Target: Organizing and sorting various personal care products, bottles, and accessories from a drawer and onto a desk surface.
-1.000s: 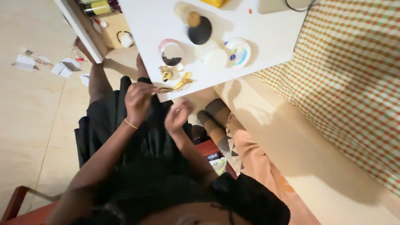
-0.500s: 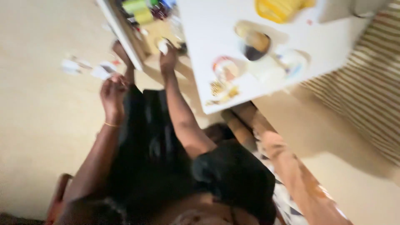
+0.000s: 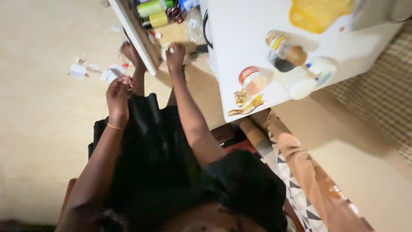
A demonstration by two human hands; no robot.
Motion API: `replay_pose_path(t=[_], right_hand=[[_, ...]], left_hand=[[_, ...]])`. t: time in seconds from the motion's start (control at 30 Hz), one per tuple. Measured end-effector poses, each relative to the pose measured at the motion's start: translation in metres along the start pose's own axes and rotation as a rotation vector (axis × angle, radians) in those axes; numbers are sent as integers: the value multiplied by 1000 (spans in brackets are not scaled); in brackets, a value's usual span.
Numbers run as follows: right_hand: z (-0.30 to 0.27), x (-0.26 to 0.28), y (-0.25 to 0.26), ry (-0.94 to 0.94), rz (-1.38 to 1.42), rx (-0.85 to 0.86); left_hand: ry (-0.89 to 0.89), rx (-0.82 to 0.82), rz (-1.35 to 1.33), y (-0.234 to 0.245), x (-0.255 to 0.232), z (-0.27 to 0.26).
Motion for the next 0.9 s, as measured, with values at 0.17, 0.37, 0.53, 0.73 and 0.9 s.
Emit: replay_pose_path(t=[0.17,0.37,0.53,0.73,0.9], right_hand=[[-33,56,83,-615,843,552],[-90,52,137,-676,1187,552],[-71,73,229,-476,989,536],[-42,121,355,-240,835,341],[-30,152,445,276,552,125]], left_hand=[[-252,283,395,-58,-21,-22],[-582,481,612,-128,-29,-59],[-301,469,406,-138,28,-75],[-77,163,-82,-150,58,-113],[1,136,-387,-188,67,-149]])
Point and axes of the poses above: each hand's wrist, its own z-axis towards the middle knuckle, its own y-axis out of the back of the hand, x = y × z, the point moved 7 cm from there along z, towards the middle knuckle, and after that the axes turned 15 degrees about -z, right-handed, at the moved point
